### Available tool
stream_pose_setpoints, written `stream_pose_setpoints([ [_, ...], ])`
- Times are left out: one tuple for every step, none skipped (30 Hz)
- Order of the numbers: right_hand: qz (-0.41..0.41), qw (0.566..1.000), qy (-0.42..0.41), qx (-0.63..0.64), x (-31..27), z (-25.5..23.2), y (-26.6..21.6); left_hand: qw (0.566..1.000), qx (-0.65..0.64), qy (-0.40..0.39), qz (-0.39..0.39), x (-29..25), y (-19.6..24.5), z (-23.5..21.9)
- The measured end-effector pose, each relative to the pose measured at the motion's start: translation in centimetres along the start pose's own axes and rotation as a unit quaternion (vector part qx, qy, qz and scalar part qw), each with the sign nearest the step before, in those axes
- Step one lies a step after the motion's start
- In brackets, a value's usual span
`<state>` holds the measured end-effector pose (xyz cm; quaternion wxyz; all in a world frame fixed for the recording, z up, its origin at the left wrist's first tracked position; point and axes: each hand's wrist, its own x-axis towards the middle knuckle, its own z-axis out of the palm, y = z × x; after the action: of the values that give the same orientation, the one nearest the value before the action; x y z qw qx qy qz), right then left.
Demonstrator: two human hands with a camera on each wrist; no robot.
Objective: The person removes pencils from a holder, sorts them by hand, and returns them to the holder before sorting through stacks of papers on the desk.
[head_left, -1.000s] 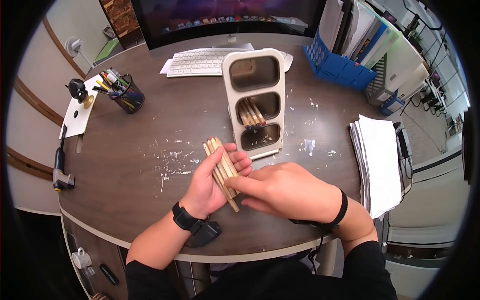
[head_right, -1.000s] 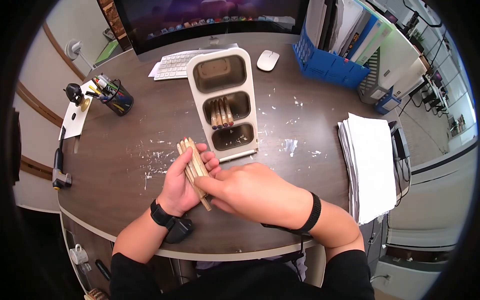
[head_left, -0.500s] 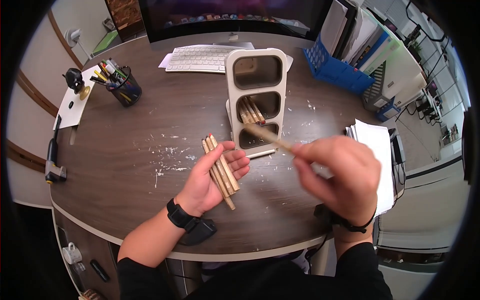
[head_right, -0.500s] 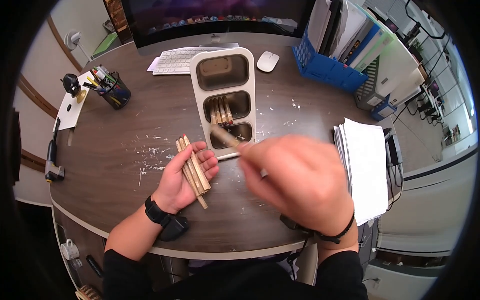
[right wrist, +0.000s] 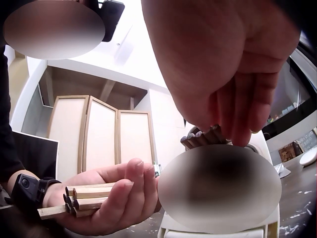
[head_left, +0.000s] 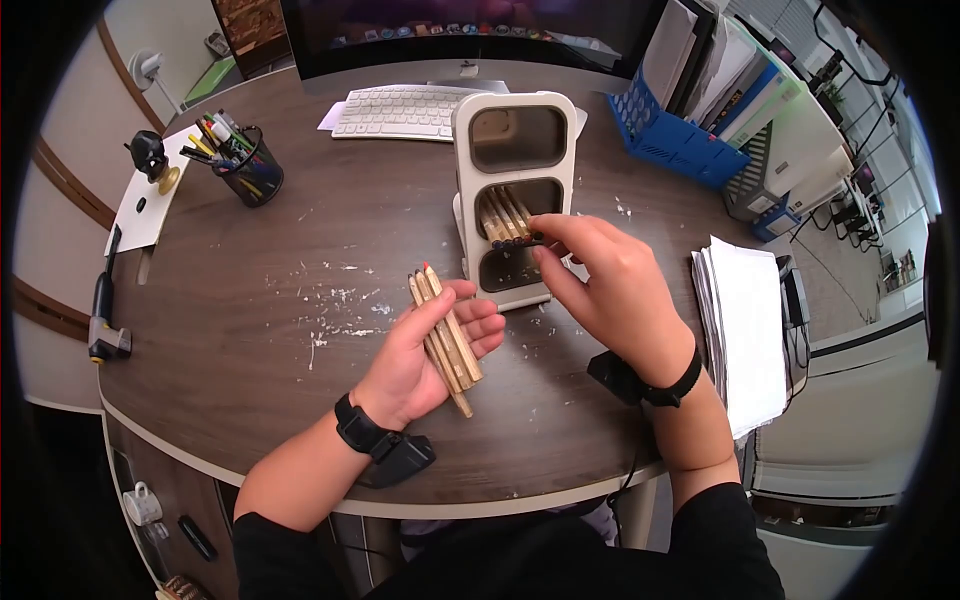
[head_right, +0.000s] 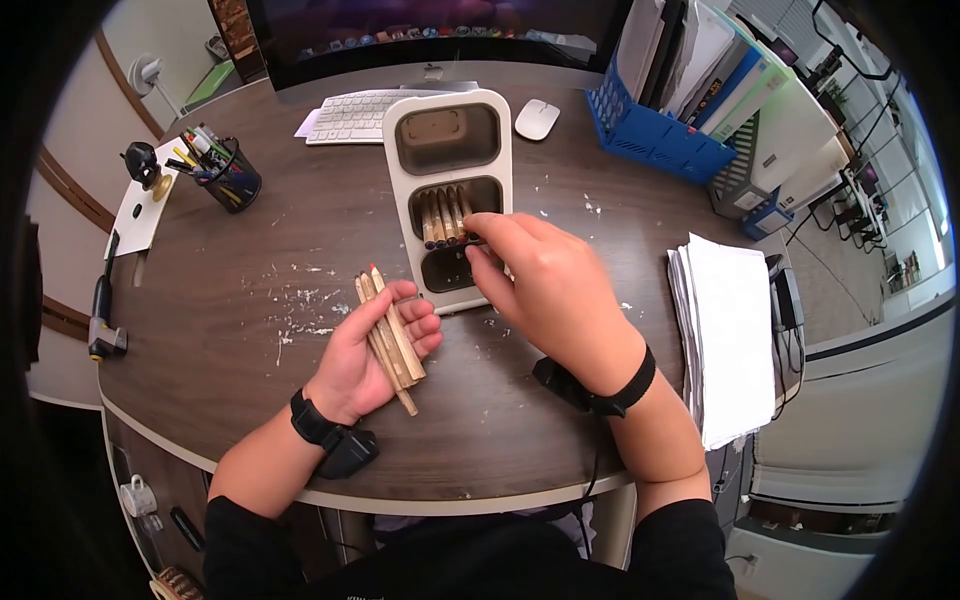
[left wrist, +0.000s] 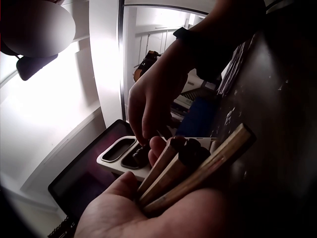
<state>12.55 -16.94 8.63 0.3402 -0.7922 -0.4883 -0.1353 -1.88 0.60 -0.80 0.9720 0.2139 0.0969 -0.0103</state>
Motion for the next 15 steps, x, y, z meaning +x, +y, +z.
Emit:
stream_pose_setpoints([
  [-0.006,1.000,0.001,-0.005,0.0,0.0,0.0,1.000,0.002,0.003,0.000,0.0,0.0,0.0],
  [-0.013,1.000,0.002,-0.009,0.1,0.0,0.0,1.000,0.004,0.006,0.000,0.0,0.1,0.0],
  [-0.013,1.000,0.002,-0.009,0.0,-0.2,-0.2,1.000,0.004,0.006,0.000,0.0,0.1,0.0],
  [-0.002,0.999,-0.010,-0.033,0.0,-0.7,-0.7,1.000,0.002,0.008,0.003,0.0,0.1,0.2],
  [0.010,0.998,-0.023,-0.055,0.0,-1.2,-1.2,1.000,0.001,0.012,0.004,0.0,0.1,0.2],
  [0.012,0.998,-0.024,-0.053,-0.1,-1.7,-1.7,1.000,0.000,0.014,0.003,0.1,0.0,0.1],
  [-0.016,0.996,-0.089,-0.001,-0.2,-2.2,-2.3,1.000,-0.022,0.002,-0.002,0.2,0.0,0.0],
  [-0.044,0.986,-0.154,0.054,-0.4,-2.6,-2.9,0.999,-0.043,-0.007,-0.006,0.2,0.0,-0.1],
  [-0.054,0.972,-0.204,0.104,-0.7,-2.5,-3.7,0.999,-0.039,0.000,-0.005,0.1,0.0,-0.1],
  [-0.064,0.960,-0.252,0.106,-1.0,-2.2,-4.1,0.999,-0.036,0.001,-0.005,0.1,0.0,-0.1],
  [-0.073,0.946,-0.299,0.106,-1.3,-1.9,-4.4,0.999,-0.033,0.003,-0.007,0.1,0.1,-0.1],
  [-0.080,0.944,-0.306,0.097,-1.7,-1.2,-4.5,1.000,-0.028,-0.001,-0.004,0.1,0.1,-0.1],
  [-0.081,0.943,-0.305,0.102,-1.8,-0.6,-4.4,1.000,-0.026,0.003,-0.003,0.1,0.2,0.0],
  [-0.086,0.950,-0.288,0.091,-2.0,-0.1,-4.3,1.000,-0.020,0.011,-0.002,0.1,0.1,0.1],
  [-0.089,0.955,-0.271,0.078,-2.1,0.3,-4.2,1.000,-0.015,0.017,-0.001,0.2,0.1,0.1],
])
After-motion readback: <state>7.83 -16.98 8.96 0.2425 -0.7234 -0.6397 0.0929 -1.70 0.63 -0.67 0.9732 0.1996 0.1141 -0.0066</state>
